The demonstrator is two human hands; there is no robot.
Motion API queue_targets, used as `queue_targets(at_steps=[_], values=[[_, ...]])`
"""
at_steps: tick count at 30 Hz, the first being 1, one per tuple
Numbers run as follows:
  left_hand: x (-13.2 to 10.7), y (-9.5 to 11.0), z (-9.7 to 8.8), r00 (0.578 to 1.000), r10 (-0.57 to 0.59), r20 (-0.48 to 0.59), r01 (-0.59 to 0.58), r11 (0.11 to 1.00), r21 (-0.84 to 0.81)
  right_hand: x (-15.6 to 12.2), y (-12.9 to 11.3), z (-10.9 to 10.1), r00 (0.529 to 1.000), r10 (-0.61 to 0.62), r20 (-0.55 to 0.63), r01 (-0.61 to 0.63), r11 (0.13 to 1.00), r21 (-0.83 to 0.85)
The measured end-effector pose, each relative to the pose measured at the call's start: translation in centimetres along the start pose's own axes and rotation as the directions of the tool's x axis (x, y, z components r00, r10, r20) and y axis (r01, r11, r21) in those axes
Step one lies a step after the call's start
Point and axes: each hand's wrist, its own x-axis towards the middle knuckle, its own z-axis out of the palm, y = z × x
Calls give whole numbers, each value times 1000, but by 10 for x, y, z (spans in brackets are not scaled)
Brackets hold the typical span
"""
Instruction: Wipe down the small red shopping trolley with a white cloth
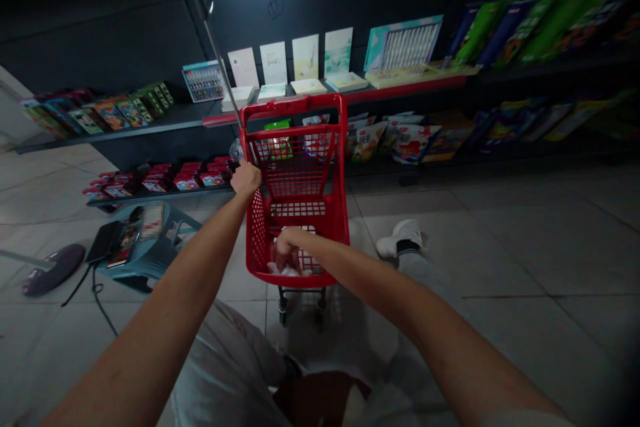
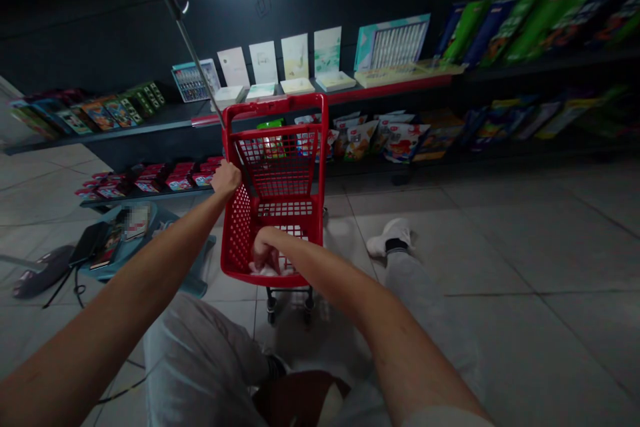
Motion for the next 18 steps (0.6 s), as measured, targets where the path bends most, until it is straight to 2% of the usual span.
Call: queue_targets(at_steps=[2,4,7,13,18], values=[[1,-1,0,1000,2,0,-2,1000,-2,5,-8,-8,997,-66,32,63,995,73],[1,-1,-1,1000,1,4,-1,1000,-2,8,-14,-17,992,-113,-64,115,993,26],[2,-1,-2,1000,0,4,0,1000,10,9,-18,-22,981,-110,-162,93,990,-104],[3,-2,0,1000,13,-4,-13,999,31,11,-15,-5,1000,-6,9,8,977,-213],[1,-3,-1,1000,15,10,-15,1000,-1,-4,-1,1,1000,-20,21,26,946,-324]])
